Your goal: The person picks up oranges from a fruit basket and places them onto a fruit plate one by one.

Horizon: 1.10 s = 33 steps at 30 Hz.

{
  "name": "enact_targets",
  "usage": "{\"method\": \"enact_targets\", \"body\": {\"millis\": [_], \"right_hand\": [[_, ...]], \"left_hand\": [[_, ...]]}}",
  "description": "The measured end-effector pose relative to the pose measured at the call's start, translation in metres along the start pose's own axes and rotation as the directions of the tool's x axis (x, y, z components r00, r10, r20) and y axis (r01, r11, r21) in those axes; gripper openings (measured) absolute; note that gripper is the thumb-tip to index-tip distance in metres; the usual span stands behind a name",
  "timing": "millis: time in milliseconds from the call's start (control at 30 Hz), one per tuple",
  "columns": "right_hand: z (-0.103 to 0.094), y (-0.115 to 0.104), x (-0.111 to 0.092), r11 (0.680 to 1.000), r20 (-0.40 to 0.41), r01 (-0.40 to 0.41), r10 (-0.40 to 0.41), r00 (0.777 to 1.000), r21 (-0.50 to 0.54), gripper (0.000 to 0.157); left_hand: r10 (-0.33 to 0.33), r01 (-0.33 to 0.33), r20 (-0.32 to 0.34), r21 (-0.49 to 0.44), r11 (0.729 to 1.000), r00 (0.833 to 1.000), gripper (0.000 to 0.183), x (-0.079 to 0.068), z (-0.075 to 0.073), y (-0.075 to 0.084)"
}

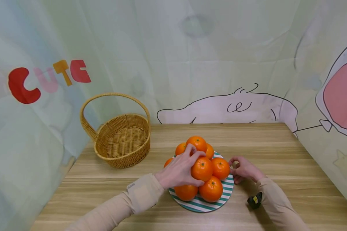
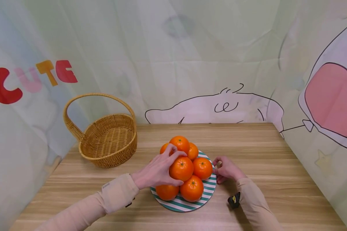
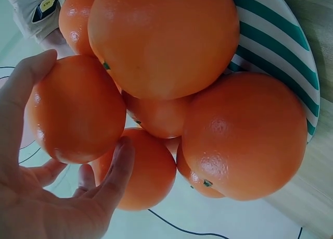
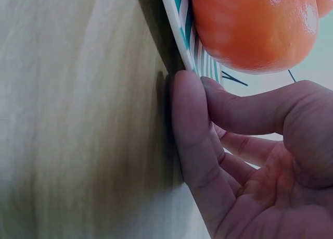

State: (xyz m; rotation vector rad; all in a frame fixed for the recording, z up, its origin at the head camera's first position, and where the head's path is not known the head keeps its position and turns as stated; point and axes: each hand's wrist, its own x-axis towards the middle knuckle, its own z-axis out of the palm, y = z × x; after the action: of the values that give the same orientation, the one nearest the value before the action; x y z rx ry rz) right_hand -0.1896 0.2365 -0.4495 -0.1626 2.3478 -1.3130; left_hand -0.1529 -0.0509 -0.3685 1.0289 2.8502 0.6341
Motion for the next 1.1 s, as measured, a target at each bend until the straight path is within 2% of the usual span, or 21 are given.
{"method": "enact_targets", "body": {"millis": [767, 1100], "right_hand": [[-0.0011, 0.0030, 0.0006, 1.000, -0.003, 0.009, -0.009, 1.000, 0.007, 0.025], [-0.0007, 0.0007, -0.0008, 1.000, -0.008, -0.011, 0.011, 1.000, -0.003, 0.025]], "left_hand": [[0.012, -0.012, 0.003, -0.005, 1.000, 1.000, 0.071, 0.0003, -0.0012, 0.0000], [0.020, -0.020, 0.001, 0.011, 1.000, 1.000, 0.072, 0.0002, -0.0014, 0.0002]]}}
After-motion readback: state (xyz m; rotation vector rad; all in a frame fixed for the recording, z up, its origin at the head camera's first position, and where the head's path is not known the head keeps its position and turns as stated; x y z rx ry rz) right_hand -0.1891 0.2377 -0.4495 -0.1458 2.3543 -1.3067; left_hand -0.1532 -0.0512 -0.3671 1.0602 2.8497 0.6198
